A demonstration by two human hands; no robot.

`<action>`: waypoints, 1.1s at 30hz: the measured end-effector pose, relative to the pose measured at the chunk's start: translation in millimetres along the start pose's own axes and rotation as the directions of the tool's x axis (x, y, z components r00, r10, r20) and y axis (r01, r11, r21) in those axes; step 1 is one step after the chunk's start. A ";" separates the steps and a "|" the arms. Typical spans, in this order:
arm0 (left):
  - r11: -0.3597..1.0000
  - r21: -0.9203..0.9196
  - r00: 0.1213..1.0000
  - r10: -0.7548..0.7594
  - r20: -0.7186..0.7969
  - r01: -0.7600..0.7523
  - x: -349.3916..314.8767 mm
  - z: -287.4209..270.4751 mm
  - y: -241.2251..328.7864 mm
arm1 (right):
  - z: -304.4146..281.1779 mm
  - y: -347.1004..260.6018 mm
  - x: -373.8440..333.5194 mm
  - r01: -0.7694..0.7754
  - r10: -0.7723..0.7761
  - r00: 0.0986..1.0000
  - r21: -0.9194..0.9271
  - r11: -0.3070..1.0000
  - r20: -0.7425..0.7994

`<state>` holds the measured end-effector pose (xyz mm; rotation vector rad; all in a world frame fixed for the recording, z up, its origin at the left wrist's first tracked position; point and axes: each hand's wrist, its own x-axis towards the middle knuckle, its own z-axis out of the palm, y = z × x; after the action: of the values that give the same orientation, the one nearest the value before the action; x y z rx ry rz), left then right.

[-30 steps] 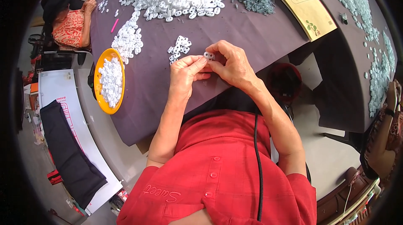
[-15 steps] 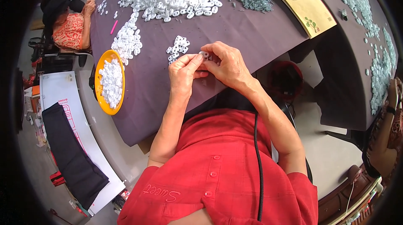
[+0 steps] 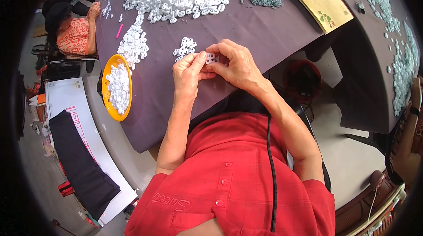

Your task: The person repeatedly picks up small plastic components from the table and assembles them together by hand.

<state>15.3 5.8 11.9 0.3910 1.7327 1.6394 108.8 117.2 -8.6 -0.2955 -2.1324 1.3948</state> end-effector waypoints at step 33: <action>0.990 -0.039 0.988 0.134 -0.077 -0.137 -3.3 7.1 -10.1 | -0.4 0.9 3.2 -0.417 0.408 0.900 0.579 0.701 0.155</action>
<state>24.8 7.5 3.5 0.4404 1.7540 1.8069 106.3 119.4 -8.1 -0.5290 -1.5522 2.2580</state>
